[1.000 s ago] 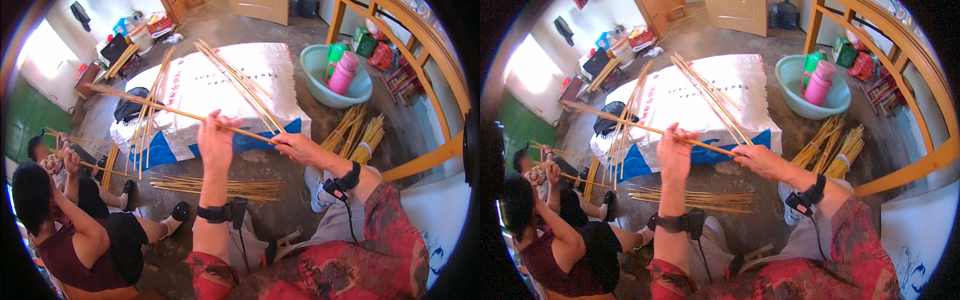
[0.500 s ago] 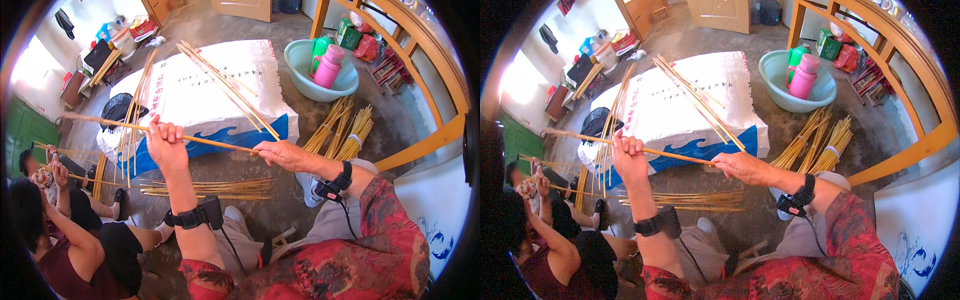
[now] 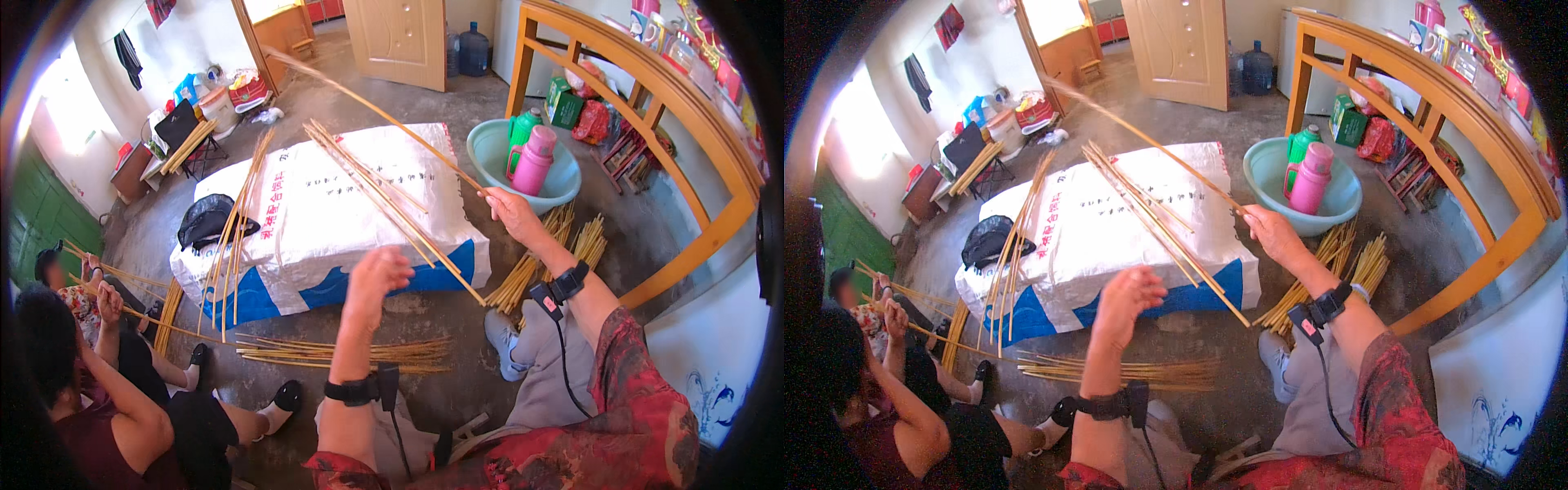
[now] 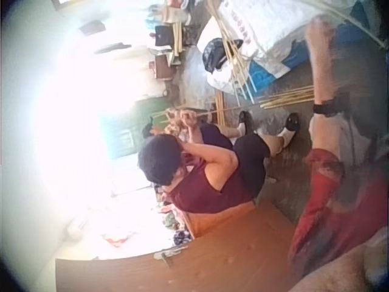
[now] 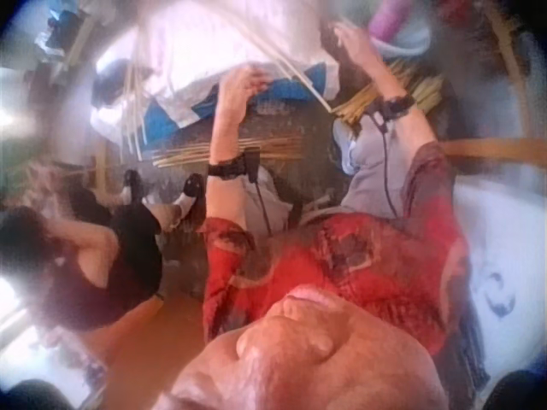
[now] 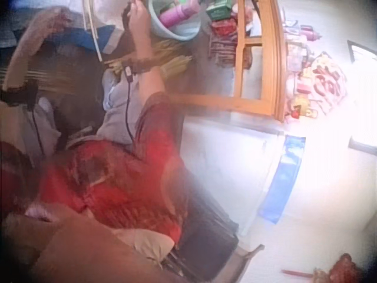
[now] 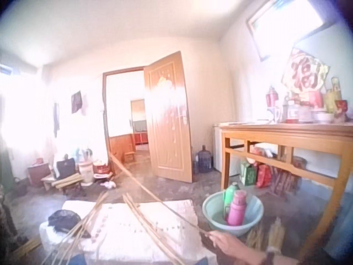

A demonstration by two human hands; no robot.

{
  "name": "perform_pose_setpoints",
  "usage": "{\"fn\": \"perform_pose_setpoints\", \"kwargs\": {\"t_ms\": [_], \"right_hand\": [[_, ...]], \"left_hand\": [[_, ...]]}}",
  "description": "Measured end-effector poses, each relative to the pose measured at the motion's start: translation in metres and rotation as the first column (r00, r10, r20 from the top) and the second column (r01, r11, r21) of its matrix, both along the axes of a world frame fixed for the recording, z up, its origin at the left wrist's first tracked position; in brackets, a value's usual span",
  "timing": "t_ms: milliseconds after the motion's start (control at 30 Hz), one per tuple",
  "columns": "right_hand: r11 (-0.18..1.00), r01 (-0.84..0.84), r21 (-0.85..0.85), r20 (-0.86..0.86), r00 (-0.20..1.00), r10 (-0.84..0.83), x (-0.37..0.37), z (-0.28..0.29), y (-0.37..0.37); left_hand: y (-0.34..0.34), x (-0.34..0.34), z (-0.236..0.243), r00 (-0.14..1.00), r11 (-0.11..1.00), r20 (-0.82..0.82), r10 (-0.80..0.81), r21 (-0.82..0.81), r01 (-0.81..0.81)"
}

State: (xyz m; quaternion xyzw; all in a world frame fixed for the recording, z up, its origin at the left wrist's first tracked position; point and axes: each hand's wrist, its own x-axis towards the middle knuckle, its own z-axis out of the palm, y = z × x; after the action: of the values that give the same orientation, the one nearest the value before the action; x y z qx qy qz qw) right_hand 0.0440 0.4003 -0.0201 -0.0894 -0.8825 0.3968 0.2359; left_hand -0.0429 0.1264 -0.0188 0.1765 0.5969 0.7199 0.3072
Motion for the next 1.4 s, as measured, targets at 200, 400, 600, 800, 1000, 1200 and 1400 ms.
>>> {"fn": "perform_pose_setpoints", "kwargs": {"t_ms": [200, 400, 600, 800, 1000, 1200, 1400], "right_hand": [[0.995, 0.098, 0.031, 0.181, 0.978, -0.102, -0.022, -0.038, 0.035], [0.989, 0.117, -0.094, 0.221, 0.971, -0.094, -0.06, -0.091, 0.014], [0.971, 0.166, 0.172, 0.178, 0.964, -0.197, -0.079, -0.119, -0.005], [0.953, 0.143, 0.268, 0.103, 0.979, -0.176, -0.109, -0.128, -0.011], [0.938, 0.124, 0.322, 0.259, 0.942, -0.214, -0.129, -0.117, -0.041], [0.889, 0.155, 0.432, 0.303, 0.903, -0.304, -0.126, -0.111, -0.047], [0.901, 0.116, 0.418, 0.311, 0.914, -0.262, -0.124, -0.114, -0.041]], "left_hand": [[0.003, 0.015, 0.005, 0.966, 0.971, -0.117, -0.229, -0.102, 0.218], [-0.031, 0.001, 0.007, 0.994, 0.997, -0.102, -0.047, -0.059, 0.041], [-0.045, -0.002, 0.007, 0.993, 0.997, -0.116, -0.025, -0.081, 0.016], [-0.05, -0.002, 0.006, 0.994, 0.997, -0.098, -0.056, -0.053, 0.051], [-0.062, -0.006, 0.008, 0.991, 0.998, -0.137, -0.002, -0.068, -0.008], [-0.071, -0.009, 0.011, 0.991, 0.999, -0.131, 0.017, -0.043, -0.023], [-0.087, -0.015, 0.016, 0.985, 0.993, -0.128, 0.114, -0.004, -0.115]]}}
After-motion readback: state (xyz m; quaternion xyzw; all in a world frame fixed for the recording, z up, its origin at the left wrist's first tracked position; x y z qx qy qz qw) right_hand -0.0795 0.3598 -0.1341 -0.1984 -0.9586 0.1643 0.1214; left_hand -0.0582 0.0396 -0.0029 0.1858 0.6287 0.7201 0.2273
